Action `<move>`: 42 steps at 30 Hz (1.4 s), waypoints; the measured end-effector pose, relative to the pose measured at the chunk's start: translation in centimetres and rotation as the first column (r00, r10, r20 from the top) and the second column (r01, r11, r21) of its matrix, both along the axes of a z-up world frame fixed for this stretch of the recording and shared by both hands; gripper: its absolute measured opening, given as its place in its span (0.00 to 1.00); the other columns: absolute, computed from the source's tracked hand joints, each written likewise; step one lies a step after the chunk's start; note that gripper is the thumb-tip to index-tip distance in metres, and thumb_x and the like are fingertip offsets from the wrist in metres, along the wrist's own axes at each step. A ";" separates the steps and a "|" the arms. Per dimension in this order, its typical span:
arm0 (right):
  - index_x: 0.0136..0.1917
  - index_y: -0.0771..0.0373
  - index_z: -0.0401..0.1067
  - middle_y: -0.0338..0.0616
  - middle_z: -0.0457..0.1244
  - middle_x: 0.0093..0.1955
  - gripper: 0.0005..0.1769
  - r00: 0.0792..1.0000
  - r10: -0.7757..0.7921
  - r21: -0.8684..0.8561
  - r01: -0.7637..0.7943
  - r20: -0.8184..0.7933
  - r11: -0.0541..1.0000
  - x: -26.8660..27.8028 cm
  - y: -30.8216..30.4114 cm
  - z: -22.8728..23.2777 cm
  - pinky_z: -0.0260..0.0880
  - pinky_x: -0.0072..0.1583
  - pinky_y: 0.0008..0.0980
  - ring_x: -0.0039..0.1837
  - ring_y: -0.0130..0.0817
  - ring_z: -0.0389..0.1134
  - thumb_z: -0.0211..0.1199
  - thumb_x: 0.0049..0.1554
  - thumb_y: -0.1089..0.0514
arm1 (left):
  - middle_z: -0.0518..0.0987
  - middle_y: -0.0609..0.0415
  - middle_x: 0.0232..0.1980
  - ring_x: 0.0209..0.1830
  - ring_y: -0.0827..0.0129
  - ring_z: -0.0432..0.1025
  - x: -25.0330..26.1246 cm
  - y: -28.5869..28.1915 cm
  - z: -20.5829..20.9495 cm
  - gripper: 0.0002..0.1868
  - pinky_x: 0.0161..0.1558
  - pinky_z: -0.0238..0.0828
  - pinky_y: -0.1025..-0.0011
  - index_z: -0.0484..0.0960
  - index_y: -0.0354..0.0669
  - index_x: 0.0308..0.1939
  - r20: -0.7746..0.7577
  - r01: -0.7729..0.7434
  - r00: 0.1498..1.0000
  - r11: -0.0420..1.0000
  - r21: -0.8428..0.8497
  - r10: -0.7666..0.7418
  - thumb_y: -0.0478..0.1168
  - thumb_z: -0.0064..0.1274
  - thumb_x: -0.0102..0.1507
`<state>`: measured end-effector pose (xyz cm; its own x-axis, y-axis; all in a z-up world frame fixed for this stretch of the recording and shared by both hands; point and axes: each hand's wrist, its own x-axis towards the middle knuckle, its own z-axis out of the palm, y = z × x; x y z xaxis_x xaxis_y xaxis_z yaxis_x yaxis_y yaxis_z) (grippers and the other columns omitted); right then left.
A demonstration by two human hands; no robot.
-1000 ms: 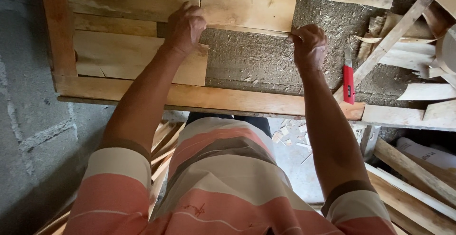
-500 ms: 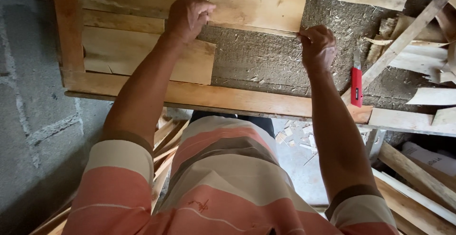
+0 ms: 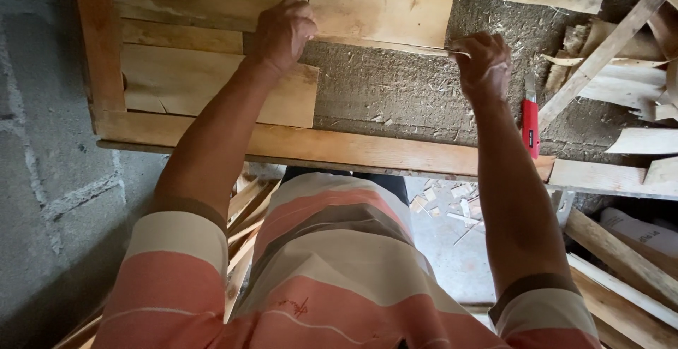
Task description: Measure, trim, and fit wooden slats into a frame using a utility knife.
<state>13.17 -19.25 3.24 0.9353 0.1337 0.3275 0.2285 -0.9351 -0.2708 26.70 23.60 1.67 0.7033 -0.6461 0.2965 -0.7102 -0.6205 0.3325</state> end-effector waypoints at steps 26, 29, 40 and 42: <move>0.45 0.49 0.83 0.34 0.74 0.49 0.09 0.998 -0.015 -0.121 0.008 -0.059 0.993 -0.5 -0.5 0.7 0.69 0.36 0.25 0.46 0.24 0.72 0.73 0.70 0.56 | 0.85 0.53 0.49 0.51 0.67 0.78 0.1 0.3 1.6 0.08 0.55 0.78 0.71 0.89 0.51 0.35 -0.186 -0.012 0.982 0.999 0.038 0.019 0.30 0.65 0.61; 0.44 0.49 0.82 0.35 0.72 0.48 0.08 1.000 -0.010 -0.115 0.012 0.022 0.993 -0.8 0.0 1.2 0.72 0.40 0.27 0.46 0.26 0.72 0.72 0.68 0.55 | 0.82 0.50 0.58 0.56 0.63 0.75 -0.8 -0.5 2.1 0.11 0.59 0.76 0.69 0.90 0.52 0.37 -0.110 -0.016 0.994 0.996 0.091 0.026 0.29 0.64 0.56; 0.63 0.52 0.76 0.42 0.71 0.53 0.15 0.992 -0.123 -0.205 0.117 -0.017 0.972 -3.5 3.0 -1.9 0.77 0.47 0.33 0.50 0.35 0.70 0.60 0.67 0.68 | 0.78 0.42 0.61 0.61 0.56 0.72 -1.8 -2.4 5.2 0.11 0.61 0.77 0.65 0.81 0.39 0.26 -0.386 -0.042 0.915 0.980 0.192 0.115 0.30 0.59 0.65; 0.70 0.48 0.71 0.45 0.67 0.56 0.26 0.987 -0.156 -0.302 0.138 -0.037 0.943 -3.6 4.0 -1.4 0.77 0.44 0.33 0.51 0.39 0.69 0.61 0.63 0.69 | 0.76 0.39 0.65 0.61 0.54 0.72 -1.9 -2.2 4.4 0.14 0.58 0.78 0.65 0.78 0.38 0.20 -0.302 -0.040 0.948 0.980 0.193 0.098 0.27 0.57 0.61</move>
<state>9.55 -15.26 1.86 0.9685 0.0759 0.2370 0.0743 -0.9971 0.0158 24.81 21.36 6.05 0.7864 -0.6148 -0.0597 -0.5438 -0.7349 0.4053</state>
